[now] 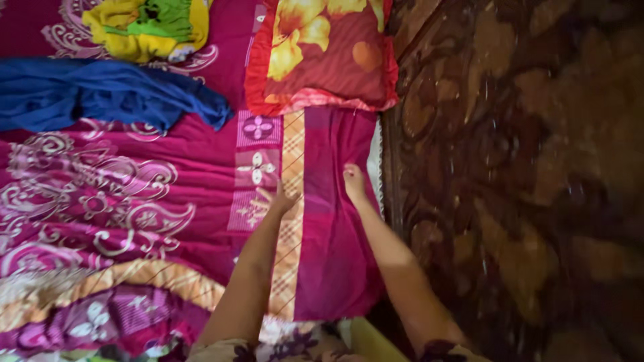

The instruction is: The person clears clothes and pillows from a bed, then uses a broom to sweep the bedsheet and mattress surface. The person folds the bedsheet and smooths it out, leaving the bed made.

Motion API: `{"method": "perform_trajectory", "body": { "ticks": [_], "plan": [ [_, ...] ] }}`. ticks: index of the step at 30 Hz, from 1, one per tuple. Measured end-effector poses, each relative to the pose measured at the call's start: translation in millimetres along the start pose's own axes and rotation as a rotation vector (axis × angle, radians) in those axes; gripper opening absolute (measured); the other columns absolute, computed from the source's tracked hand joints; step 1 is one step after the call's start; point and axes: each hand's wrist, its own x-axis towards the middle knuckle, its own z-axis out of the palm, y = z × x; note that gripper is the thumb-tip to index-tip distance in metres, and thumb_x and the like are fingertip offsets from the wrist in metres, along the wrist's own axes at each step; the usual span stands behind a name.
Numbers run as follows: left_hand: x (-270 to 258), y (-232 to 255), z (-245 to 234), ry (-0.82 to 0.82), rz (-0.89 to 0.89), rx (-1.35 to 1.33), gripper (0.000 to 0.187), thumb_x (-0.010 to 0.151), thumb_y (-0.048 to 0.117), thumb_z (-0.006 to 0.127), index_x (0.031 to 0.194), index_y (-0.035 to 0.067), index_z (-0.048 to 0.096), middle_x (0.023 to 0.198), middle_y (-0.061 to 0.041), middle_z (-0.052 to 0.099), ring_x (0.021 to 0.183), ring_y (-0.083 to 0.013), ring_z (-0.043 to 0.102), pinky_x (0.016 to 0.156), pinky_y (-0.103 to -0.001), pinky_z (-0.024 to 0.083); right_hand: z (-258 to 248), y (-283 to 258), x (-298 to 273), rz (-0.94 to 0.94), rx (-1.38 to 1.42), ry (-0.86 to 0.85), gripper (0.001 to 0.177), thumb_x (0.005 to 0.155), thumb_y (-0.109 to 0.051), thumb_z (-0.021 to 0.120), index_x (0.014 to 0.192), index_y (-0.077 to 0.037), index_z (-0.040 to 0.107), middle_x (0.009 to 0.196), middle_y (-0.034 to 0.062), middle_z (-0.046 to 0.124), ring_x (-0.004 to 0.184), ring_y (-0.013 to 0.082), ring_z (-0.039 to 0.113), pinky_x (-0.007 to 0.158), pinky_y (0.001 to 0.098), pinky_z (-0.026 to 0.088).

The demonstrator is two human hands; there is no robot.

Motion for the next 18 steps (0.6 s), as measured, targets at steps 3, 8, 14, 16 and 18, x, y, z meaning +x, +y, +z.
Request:
{"method": "perform_trajectory", "body": {
  "ticks": [3,8,14,16,18],
  "plan": [
    [11,9,12,-0.073,-0.148,-0.089,0.116,0.074,0.086,0.056,0.159,0.051,-0.014,0.155,-0.02,-0.052,0.136,-0.0616,-0.042,0.102,-0.088,-0.007,-11,2,81,0.015,-0.105,0.009,0.03,0.099,-0.025,0.067,0.12,-0.004,0.065,0.107,0.0118,0.073,0.1,0.0245,0.07,0.09,0.0363,0.056],
    [27,11,31,-0.061,-0.161,-0.041,0.119,0.075,0.09,0.053,0.159,0.05,-0.02,0.152,-0.022,-0.053,0.139,-0.061,-0.04,0.104,-0.087,-0.008,-5,0,194,0.751,0.237,-0.109,0.057,0.09,-0.058,0.062,0.125,-0.013,0.062,0.116,0.0125,0.068,0.098,0.0329,0.068,0.083,0.053,0.057],
    [37,4,25,-0.092,-0.187,0.013,0.122,0.076,0.092,0.051,0.158,0.046,-0.026,0.153,-0.027,-0.052,0.138,-0.0633,-0.041,0.104,-0.087,-0.005,24,15,263,0.963,0.413,-0.111,0.065,0.09,-0.072,0.053,0.13,-0.02,0.051,0.122,0.0138,0.061,0.106,0.0369,0.064,0.092,0.0558,0.052],
    [39,4,25,-0.108,-0.185,0.018,0.123,0.076,0.092,0.051,0.158,0.044,-0.028,0.153,-0.028,-0.052,0.138,-0.0637,-0.041,0.103,-0.088,-0.003,36,24,280,0.978,0.506,-0.127,0.06,0.091,-0.064,0.056,0.125,-0.016,0.051,0.117,0.0152,0.063,0.1,0.0357,0.061,0.088,0.0542,0.05],
    [41,6,29,-0.111,-0.211,0.042,0.123,0.075,0.093,0.052,0.158,0.045,-0.025,0.154,-0.028,-0.05,0.139,-0.0628,-0.039,0.105,-0.086,-0.004,57,27,294,0.892,0.509,-0.173,0.054,0.092,-0.057,0.059,0.121,-0.012,0.051,0.112,0.0165,0.065,0.094,0.0345,0.058,0.084,0.0527,0.048]
  ]
}}
